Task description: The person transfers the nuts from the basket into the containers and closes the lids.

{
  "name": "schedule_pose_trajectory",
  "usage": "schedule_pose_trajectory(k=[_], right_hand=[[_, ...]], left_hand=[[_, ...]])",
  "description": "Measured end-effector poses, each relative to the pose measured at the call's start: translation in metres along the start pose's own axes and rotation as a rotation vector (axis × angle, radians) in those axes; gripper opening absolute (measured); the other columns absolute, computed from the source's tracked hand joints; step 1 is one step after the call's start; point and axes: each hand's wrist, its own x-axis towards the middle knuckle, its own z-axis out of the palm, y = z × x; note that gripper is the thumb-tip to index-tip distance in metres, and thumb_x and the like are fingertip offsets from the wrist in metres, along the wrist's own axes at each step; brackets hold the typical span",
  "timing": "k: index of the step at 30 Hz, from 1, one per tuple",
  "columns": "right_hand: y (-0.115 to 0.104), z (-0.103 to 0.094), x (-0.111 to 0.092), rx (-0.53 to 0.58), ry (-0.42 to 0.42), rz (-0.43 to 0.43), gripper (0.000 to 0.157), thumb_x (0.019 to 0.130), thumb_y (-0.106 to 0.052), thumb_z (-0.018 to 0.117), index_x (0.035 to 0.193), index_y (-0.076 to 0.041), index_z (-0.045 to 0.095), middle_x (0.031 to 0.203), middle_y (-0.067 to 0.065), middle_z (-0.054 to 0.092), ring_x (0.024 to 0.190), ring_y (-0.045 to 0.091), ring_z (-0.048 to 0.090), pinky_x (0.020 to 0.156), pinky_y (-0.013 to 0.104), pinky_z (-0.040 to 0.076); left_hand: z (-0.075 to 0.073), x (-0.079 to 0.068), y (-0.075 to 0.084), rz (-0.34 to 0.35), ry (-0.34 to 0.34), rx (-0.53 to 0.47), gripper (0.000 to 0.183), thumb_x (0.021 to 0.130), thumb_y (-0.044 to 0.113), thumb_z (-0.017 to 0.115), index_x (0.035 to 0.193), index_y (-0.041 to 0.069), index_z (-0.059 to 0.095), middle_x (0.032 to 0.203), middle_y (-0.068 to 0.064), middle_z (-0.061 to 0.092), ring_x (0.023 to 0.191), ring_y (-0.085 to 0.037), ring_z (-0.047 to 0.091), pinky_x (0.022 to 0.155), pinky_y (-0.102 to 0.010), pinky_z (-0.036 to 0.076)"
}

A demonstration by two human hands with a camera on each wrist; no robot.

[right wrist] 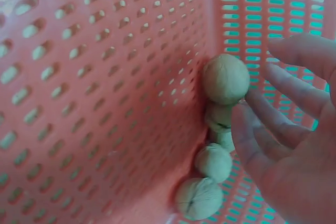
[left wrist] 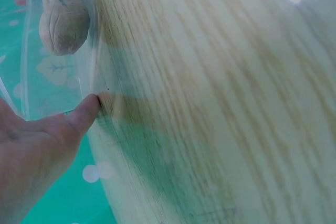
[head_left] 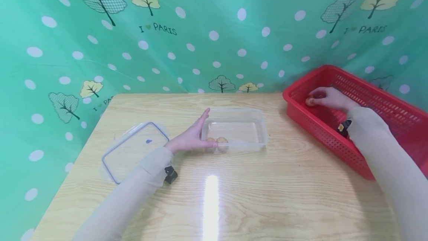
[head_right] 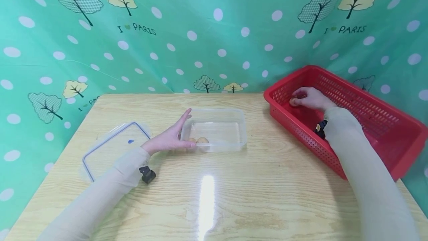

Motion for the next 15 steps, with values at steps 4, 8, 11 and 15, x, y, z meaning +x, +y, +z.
schedule_pose_trajectory(k=[4,8,11,15], right_hand=[[0.0058,0.0014,-0.0010,-0.002,-0.010,0.022,0.063,0.088,-0.033,0.071,0.134,0.003,0.048,0.128,0.027,0.052,0.111,0.040,0.049,0.091,0.059,0.045],[0.0100,0.0016,0.0003,-0.002,-0.011,0.003,0.057,0.088,-0.026,0.071,0.132,0.004,0.050,0.125,0.027,0.054,0.108,0.039,0.051,0.090,0.057,0.047],[0.0110,0.0007,0.0014,0.002,-0.017,-0.014,0.058,0.087,-0.020,0.073,0.133,0.005,0.048,0.125,0.027,0.053,0.108,0.040,0.051,0.091,0.058,0.046],[0.0111,0.0001,0.0008,0.022,-0.035,-0.001,0.064,0.085,-0.018,0.075,0.136,0.005,0.044,0.129,0.028,0.049,0.112,0.042,0.047,0.092,0.060,0.044]], left_hand=[[0.0001,-0.0005,0.0014,-0.003,0.003,0.005,0.120,0.079,0.032,0.081,0.154,0.026,-0.013,0.160,-0.013,0.000,0.144,-0.032,0.005,0.112,-0.054,0.019],[-0.0003,-0.0008,0.0014,-0.012,0.009,0.013,0.121,0.078,0.032,0.081,0.154,0.027,-0.013,0.161,-0.011,0.000,0.144,-0.031,0.005,0.113,-0.053,0.016],[-0.0008,-0.0008,0.0012,-0.021,0.013,0.017,0.122,0.078,0.033,0.082,0.154,0.028,-0.013,0.161,-0.008,0.000,0.145,-0.030,0.006,0.113,-0.052,0.016],[-0.0007,-0.0011,0.0005,-0.013,0.008,0.009,0.121,0.078,0.032,0.081,0.154,0.027,-0.013,0.161,-0.009,-0.001,0.144,-0.031,0.005,0.112,-0.053,0.017]])
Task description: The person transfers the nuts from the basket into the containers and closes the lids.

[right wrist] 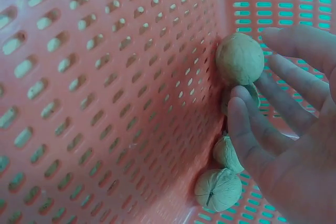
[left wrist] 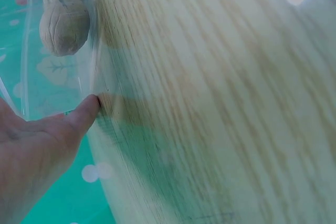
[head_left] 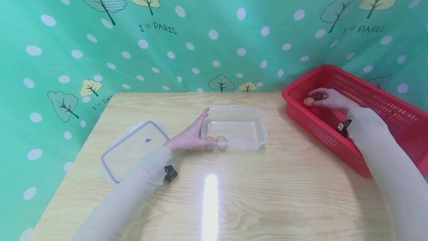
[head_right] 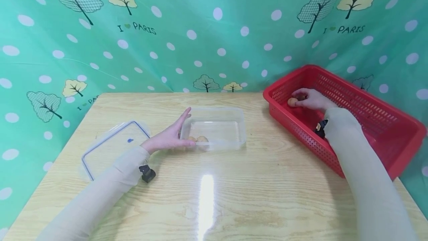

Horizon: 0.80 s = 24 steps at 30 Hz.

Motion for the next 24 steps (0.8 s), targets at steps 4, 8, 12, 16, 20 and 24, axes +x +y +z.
schedule_pose_trajectory(k=[4,8,12,16,20,24], right_hand=[[0.0025,0.0023,-0.0007,0.014,0.002,0.015,0.064,0.084,-0.019,0.075,0.137,0.002,0.045,0.129,0.027,0.049,0.113,0.041,0.046,0.093,0.060,0.043],[0.0044,0.0026,0.0007,0.023,0.006,-0.002,0.060,0.084,-0.015,0.074,0.136,0.001,0.047,0.127,0.026,0.050,0.112,0.039,0.046,0.093,0.058,0.043],[0.0027,0.0023,0.0031,0.004,0.009,-0.027,0.058,0.084,-0.014,0.074,0.133,0.002,0.049,0.122,0.025,0.054,0.106,0.037,0.050,0.091,0.054,0.045],[0.0005,0.0032,0.0031,0.006,-0.006,-0.022,0.057,0.082,-0.015,0.077,0.130,0.002,0.053,0.117,0.021,0.057,0.103,0.035,0.053,0.089,0.053,0.047],[0.0005,0.0053,0.0016,0.043,-0.043,0.006,0.057,0.082,-0.019,0.077,0.130,0.002,0.054,0.116,0.020,0.060,0.103,0.033,0.056,0.089,0.052,0.046],[0.0011,0.0061,0.0015,0.051,-0.064,0.025,0.060,0.082,-0.023,0.077,0.131,0.001,0.053,0.115,0.021,0.063,0.099,0.032,0.060,0.088,0.051,0.048]], left_hand=[[0.0001,0.0001,-0.0001,0.009,-0.007,-0.009,0.120,0.080,0.029,0.081,0.154,0.027,-0.013,0.161,-0.010,-0.001,0.144,-0.032,0.004,0.111,-0.054,0.020],[0.0003,-0.0002,0.0014,0.010,-0.007,-0.002,0.119,0.081,0.025,0.080,0.154,0.024,-0.013,0.160,-0.012,-0.001,0.144,-0.034,0.005,0.111,-0.055,0.021],[0.0007,0.0001,0.0033,0.005,-0.005,-0.005,0.117,0.082,0.020,0.079,0.154,0.015,-0.013,0.159,-0.017,-0.002,0.143,-0.038,0.004,0.110,-0.058,0.019],[0.0014,-0.0003,0.0046,-0.001,-0.005,-0.017,0.116,0.082,0.018,0.078,0.154,0.013,-0.013,0.159,-0.019,-0.003,0.143,-0.040,0.004,0.109,-0.059,0.019],[0.0021,-0.0012,0.0053,0.000,-0.003,-0.004,0.118,0.081,0.023,0.079,0.154,0.019,-0.013,0.160,-0.016,-0.001,0.143,-0.038,0.007,0.109,-0.057,0.022],[0.0025,-0.0010,0.0052,0.001,0.006,0.002,0.119,0.079,0.027,0.081,0.155,0.024,-0.011,0.160,-0.014,0.001,0.143,-0.036,0.009,0.111,-0.055,0.021]])
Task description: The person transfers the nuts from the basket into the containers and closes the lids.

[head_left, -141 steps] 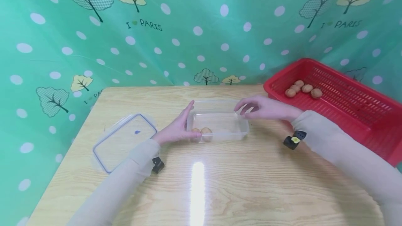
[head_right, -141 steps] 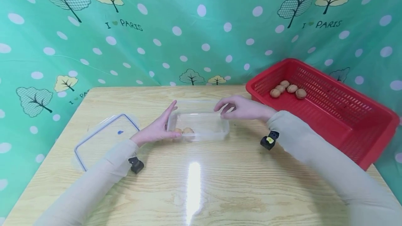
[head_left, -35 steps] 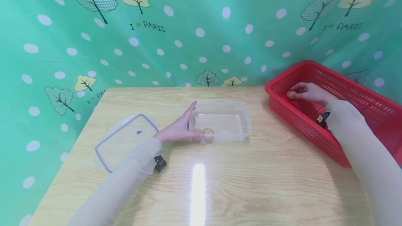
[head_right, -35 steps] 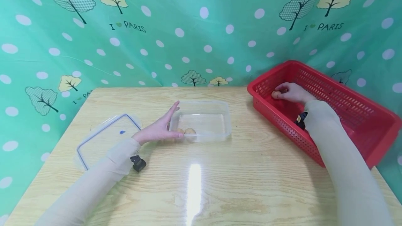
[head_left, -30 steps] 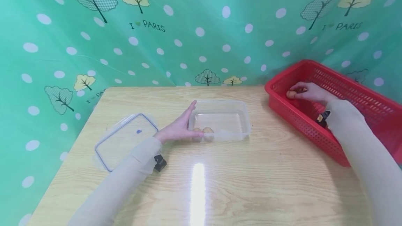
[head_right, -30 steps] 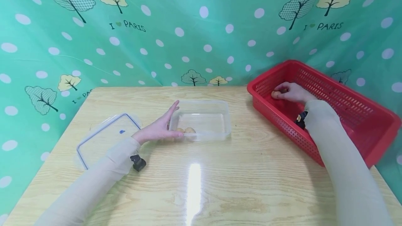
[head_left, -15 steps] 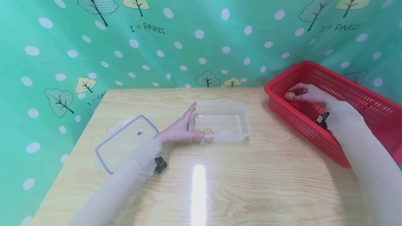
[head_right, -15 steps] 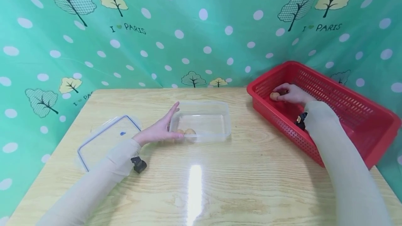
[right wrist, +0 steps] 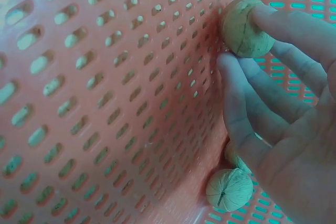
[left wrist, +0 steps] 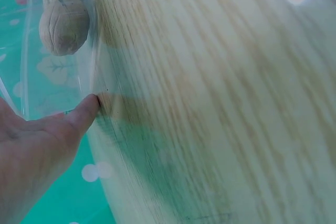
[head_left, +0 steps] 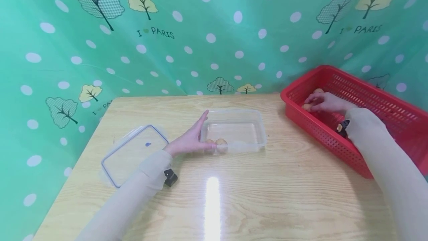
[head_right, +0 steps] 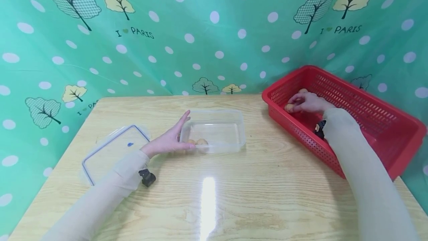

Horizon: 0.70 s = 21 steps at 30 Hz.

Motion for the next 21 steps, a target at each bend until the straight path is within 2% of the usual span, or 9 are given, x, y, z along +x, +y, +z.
schedule_pose_trajectory(k=[5,9,14,21], right_hand=[[0.001,-0.003,0.000,-0.021,0.009,-0.015,0.060,0.081,-0.024,0.078,0.130,0.001,0.054,0.115,0.021,0.063,0.098,0.032,0.061,0.086,0.049,0.050],[0.003,-0.008,-0.004,-0.034,0.078,-0.039,0.053,0.084,-0.022,0.077,0.127,-0.001,0.057,0.118,0.019,0.061,0.097,0.029,0.059,0.080,0.040,0.052],[0.003,-0.017,-0.012,0.051,0.131,-0.038,0.048,0.090,-0.023,0.070,0.128,0.001,0.056,0.115,0.019,0.062,0.092,0.027,0.059,0.072,0.032,0.054],[-0.008,-0.022,-0.018,0.093,0.135,-0.011,0.052,0.090,-0.028,0.070,0.132,-0.003,0.053,0.107,0.012,0.062,0.078,0.024,0.057,0.060,0.031,0.050]], left_hand=[[-0.001,0.000,-0.001,0.000,0.002,-0.018,0.120,0.078,0.027,0.082,0.155,0.027,-0.011,0.160,-0.014,0.001,0.143,-0.036,0.009,0.110,-0.054,0.022],[-0.001,0.000,-0.003,0.006,0.000,-0.014,0.119,0.079,0.026,0.081,0.155,0.024,-0.011,0.160,-0.014,0.001,0.143,-0.036,0.009,0.110,-0.056,0.023],[0.000,0.001,-0.004,0.013,-0.003,-0.003,0.119,0.080,0.026,0.080,0.155,0.019,-0.011,0.160,-0.016,0.001,0.143,-0.037,0.007,0.109,-0.057,0.022],[0.000,0.001,-0.005,0.009,-0.008,-0.005,0.119,0.080,0.027,0.081,0.155,0.022,-0.011,0.159,-0.017,0.001,0.144,-0.036,0.006,0.109,-0.056,0.024]])
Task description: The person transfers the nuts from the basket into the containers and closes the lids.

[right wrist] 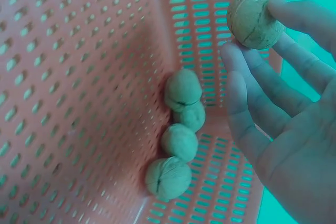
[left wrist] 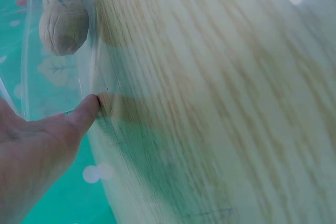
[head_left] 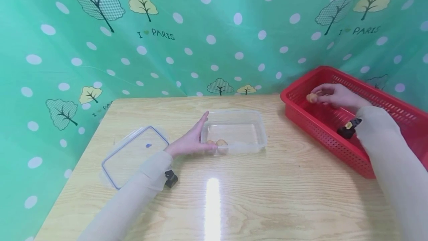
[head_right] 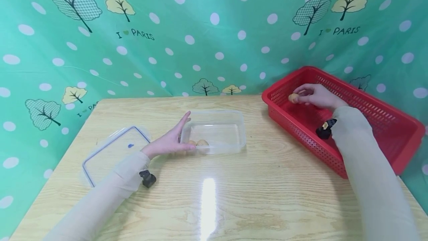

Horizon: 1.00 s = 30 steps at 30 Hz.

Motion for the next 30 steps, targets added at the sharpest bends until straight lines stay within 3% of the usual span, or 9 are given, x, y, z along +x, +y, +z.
schedule_pose_trajectory(k=[6,11,18,24,30], right_hand=[[-0.014,0.001,-0.004,-0.022,0.016,-0.002,0.053,0.088,-0.033,0.071,0.131,-0.008,0.053,0.112,0.009,0.061,0.084,0.022,0.054,0.058,0.031,0.048],[-0.023,0.001,-0.006,-0.013,0.007,-0.021,0.050,0.091,-0.032,0.068,0.132,-0.008,0.052,0.112,0.011,0.061,0.072,0.021,0.054,0.051,0.030,0.044],[-0.037,-0.002,-0.015,-0.050,0.018,-0.029,0.053,0.092,-0.035,0.066,0.135,-0.010,0.051,0.125,0.013,0.054,0.098,0.023,0.049,0.064,0.032,0.049],[-0.050,-0.008,-0.025,0.006,0.013,-0.087,0.045,0.092,-0.028,0.068,0.131,-0.011,0.055,0.112,0.010,0.058,0.076,0.026,0.057,0.056,0.031,0.051],[-0.066,-0.012,-0.028,0.036,0.000,-0.134,0.043,0.092,-0.027,0.067,0.131,-0.013,0.055,0.115,0.003,0.060,0.093,0.019,0.059,0.075,0.023,0.048]], left_hand=[[0.001,0.000,0.000,-0.006,0.001,0.006,0.119,0.080,0.027,0.081,0.155,0.020,-0.011,0.159,-0.017,0.002,0.144,-0.036,0.006,0.110,-0.055,0.022],[0.002,0.000,0.000,0.004,-0.001,0.015,0.118,0.080,0.028,0.080,0.155,0.018,-0.011,0.159,-0.019,0.002,0.143,-0.037,0.007,0.109,-0.056,0.023],[0.000,0.000,0.002,-0.009,-0.002,0.012,0.119,0.080,0.028,0.080,0.155,0.022,-0.012,0.159,-0.018,0.002,0.143,-0.036,0.008,0.109,-0.055,0.025],[0.000,0.000,0.004,-0.005,-0.012,0.023,0.120,0.080,0.029,0.080,0.155,0.020,-0.013,0.159,-0.018,0.001,0.144,-0.035,0.006,0.111,-0.054,0.020],[-0.001,0.000,0.003,0.000,-0.012,0.027,0.119,0.080,0.027,0.080,0.154,0.018,-0.013,0.160,-0.016,0.000,0.143,-0.037,0.009,0.109,-0.055,0.025]])
